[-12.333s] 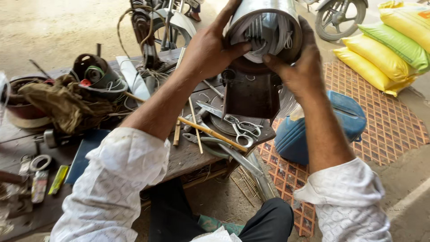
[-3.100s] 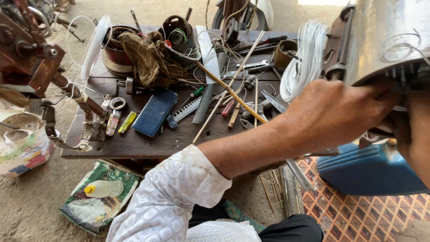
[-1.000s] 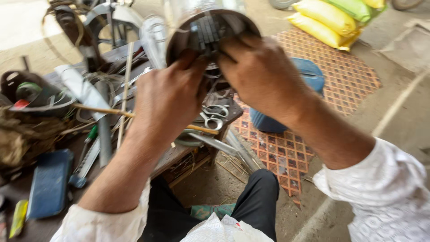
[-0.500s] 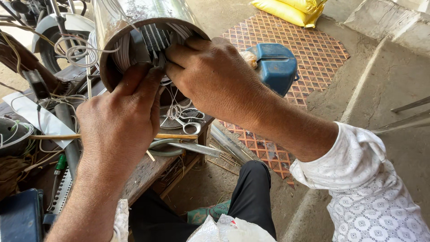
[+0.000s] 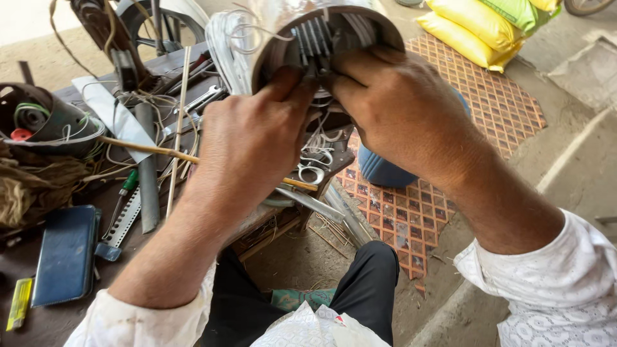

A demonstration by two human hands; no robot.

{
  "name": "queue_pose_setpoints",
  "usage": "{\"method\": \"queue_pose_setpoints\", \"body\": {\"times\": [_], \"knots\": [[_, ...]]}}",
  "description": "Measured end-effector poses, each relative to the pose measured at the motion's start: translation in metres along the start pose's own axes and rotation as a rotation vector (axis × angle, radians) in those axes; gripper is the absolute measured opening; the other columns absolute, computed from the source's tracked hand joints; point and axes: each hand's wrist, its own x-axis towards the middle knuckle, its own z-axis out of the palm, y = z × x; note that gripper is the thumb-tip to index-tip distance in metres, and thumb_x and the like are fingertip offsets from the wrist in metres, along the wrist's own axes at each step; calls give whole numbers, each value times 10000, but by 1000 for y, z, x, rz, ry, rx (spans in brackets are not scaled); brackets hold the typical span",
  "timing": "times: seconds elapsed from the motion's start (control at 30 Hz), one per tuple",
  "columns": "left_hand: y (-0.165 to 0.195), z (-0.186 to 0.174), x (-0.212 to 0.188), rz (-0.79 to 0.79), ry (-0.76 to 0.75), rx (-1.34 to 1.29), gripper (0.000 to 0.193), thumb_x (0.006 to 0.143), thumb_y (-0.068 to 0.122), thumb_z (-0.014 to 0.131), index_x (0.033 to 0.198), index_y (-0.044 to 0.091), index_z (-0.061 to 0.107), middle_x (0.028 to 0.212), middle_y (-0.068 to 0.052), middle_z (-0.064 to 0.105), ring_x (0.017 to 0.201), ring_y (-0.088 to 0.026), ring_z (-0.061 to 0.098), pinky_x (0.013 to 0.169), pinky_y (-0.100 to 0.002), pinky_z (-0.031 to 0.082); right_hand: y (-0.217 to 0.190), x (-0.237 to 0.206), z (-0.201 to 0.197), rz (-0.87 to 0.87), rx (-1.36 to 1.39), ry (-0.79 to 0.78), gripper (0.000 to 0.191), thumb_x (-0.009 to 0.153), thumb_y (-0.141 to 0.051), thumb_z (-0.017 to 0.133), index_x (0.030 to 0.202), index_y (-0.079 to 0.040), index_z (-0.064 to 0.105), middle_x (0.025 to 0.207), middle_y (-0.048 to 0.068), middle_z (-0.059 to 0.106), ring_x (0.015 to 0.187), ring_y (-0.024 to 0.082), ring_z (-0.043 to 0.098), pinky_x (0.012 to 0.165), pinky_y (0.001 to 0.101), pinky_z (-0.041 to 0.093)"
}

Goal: The person winds white wire around a large horizontal metal drum mounted on a workbench, using a long bamboo stick to guide and press the coils, and occasionally rearranges the wound wire by hand.

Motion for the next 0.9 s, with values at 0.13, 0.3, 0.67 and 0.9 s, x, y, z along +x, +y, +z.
{"method": "queue_pose_setpoints", "body": {"times": [0.13, 0.3, 0.67, 0.9], "knots": [[3, 3, -1, -28, 93, -21, 343, 865, 175, 768, 1201, 111, 736, 1139, -41, 710, 632, -223, 713, 483, -369, 549, -6, 3, -2, 63, 15, 10, 273, 820, -68, 712, 1089, -42, 756, 1065, 89, 676, 1037, 292, 677, 924, 425, 554], [-1, 12, -3, -46, 68, -54, 351, 823, 161, 773, 1169, 113, 743, 1130, -38, 713, 641, -247, 720, 499, -389, 562, -2, 3, 4, 69, 26, 15, 267, 840, -82, 692, 1096, -43, 759, 1074, 85, 680, 1029, 297, 666, 898, 433, 548], [6, 36, -25, -27, 297, -111, 512, 947, 218, 725, 1415, 34, 629, 1409, -197, 604, 796, -218, 716, 624, -329, 600, -43, -54, 1, 1, -35, 286, 176, 913, -135, 828, 1052, -68, 743, 1104, 57, 730, 987, 248, 630, 917, 442, 496], [-1, 17, -30, 14, 157, -208, 615, 854, 236, 737, 1403, -10, 608, 1474, -189, 513, 751, -222, 732, 557, -341, 578, -22, -63, 15, -8, -140, 298, 342, 1071, -302, 778, 1308, -72, 686, 1215, 86, 725, 1108, 253, 657, 994, 468, 449]]}}
